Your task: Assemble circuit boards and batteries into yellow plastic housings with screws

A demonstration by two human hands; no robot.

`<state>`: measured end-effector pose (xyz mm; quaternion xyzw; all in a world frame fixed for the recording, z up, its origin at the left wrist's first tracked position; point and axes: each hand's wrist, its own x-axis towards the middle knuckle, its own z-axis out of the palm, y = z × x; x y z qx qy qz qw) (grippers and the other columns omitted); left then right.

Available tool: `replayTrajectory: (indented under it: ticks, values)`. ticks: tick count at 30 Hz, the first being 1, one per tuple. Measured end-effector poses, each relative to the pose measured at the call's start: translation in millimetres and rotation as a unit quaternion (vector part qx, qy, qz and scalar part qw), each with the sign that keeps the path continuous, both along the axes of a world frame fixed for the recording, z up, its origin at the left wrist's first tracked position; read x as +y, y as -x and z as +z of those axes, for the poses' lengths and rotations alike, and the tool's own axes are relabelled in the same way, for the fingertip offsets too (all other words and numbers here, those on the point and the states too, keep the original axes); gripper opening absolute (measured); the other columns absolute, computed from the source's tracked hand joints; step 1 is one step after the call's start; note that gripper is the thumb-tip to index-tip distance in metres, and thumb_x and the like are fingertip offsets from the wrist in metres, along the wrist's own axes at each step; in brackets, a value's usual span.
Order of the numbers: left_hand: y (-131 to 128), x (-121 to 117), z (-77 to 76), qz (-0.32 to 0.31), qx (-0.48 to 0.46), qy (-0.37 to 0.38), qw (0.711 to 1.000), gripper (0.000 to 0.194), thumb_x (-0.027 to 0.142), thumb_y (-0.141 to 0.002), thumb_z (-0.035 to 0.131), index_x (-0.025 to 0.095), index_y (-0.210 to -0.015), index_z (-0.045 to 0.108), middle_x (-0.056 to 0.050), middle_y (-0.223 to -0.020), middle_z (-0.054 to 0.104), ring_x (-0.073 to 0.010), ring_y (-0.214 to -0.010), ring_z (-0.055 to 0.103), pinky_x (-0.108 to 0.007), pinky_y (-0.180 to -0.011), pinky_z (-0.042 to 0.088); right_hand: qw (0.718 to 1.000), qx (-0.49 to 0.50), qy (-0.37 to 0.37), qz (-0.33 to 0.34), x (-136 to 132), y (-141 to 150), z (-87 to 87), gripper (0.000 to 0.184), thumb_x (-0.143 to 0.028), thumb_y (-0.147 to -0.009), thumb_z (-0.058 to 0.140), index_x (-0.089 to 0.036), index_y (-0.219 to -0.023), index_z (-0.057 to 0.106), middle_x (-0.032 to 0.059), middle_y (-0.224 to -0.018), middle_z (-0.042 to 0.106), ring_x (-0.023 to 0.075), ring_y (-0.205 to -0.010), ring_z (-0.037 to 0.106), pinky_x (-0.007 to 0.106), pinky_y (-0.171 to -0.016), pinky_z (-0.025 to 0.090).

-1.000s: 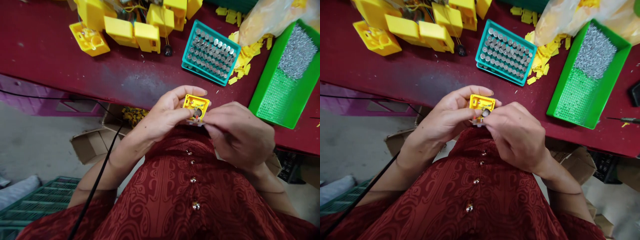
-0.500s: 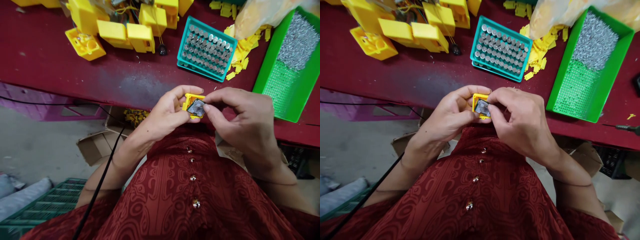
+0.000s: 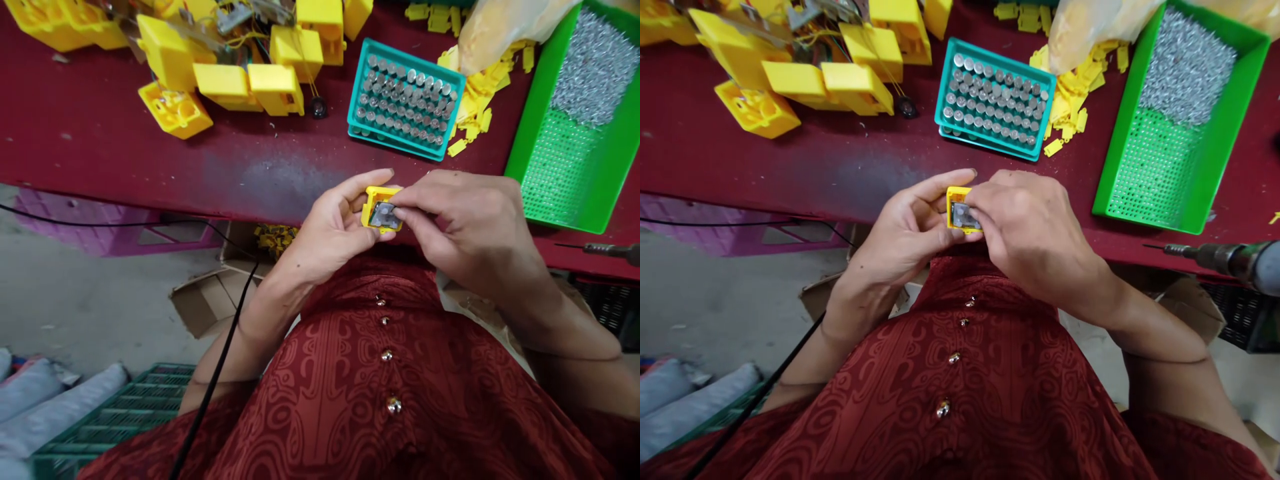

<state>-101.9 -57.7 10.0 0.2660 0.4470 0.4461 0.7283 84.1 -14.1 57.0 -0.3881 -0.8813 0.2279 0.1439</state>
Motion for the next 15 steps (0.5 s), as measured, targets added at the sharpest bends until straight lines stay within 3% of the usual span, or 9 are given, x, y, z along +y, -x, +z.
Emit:
replayTrajectory:
  ticks: [3,6,8,10,15]
  values:
    - [-1.5,-2.6,-5.0,0.003,0.010,-0.018,1.000,0.060,0.029,-0.074,0.092,0.022,-0.131,0.072,-0.007,-0.128,0.077,-0.0265,-0.116,0.076,-0.033,-0.091,0.068,0.998,-0.039,-0.053,-0.009,-3.1,3.4,-0.3,0.025,-0.024,-0.103,0.054,-0.021,-0.094,0.077,0.0089,-0.098,0.073,0.0230,-0.091,0.068,0.039,-0.078,0.056]
    - [-3.2,-3.1,-10.8,0.011,0.019,-0.037,0.999,0.057,0.034,-0.082,0.088,0.021,-0.133,0.069,-0.006,-0.124,0.077,-0.0229,-0.111,0.077,-0.030,-0.087,0.069,0.992,-0.025,-0.121,-0.033,-6.3,6.8,-2.6,0.023,-0.024,-0.105,0.056,-0.019,-0.095,0.076,0.0084,-0.096,0.071,0.0188,-0.085,0.065,0.033,-0.067,0.050]
    - [-3.8,-2.8,-13.1,0.020,0.010,-0.029,0.999,0.053,0.033,-0.084,0.086,0.021,-0.133,0.069,-0.006,-0.122,0.078,-0.0218,-0.108,0.077,-0.028,-0.084,0.069,0.991,0.016,-0.125,-0.036,-7.3,7.4,-6.1,0.014,-0.020,-0.102,0.063,-0.016,-0.108,0.075,0.0066,-0.094,0.073,0.0168,-0.082,0.066,0.031,-0.069,0.052]
    - [-4.1,-2.5,-13.5,0.029,-0.010,-0.010,0.999,0.050,0.030,-0.083,0.085,0.020,-0.129,0.070,-0.006,-0.121,0.078,-0.0215,-0.105,0.078,-0.028,-0.080,0.069,0.990,0.058,-0.120,-0.039,-7.7,6.4,-11.1,0.017,-0.016,-0.100,0.066,-0.015,-0.116,0.073,0.0059,-0.096,0.076,0.0166,-0.086,0.070,0.031,-0.077,0.057]
    - [-7.0,-1.7,-7.2,0.051,-0.036,0.023,0.998,0.044,0.025,-0.081,0.084,0.019,-0.124,0.072,-0.003,-0.102,0.079,-0.0190,-0.093,0.077,-0.028,-0.074,0.068,0.977,0.115,-0.173,-0.039,-10.3,2.1,-23.6,0.013,-0.014,-0.101,0.064,-0.016,-0.101,0.077,0.0066,-0.093,0.072,0.0145,-0.087,0.066,0.028,-0.077,0.056]
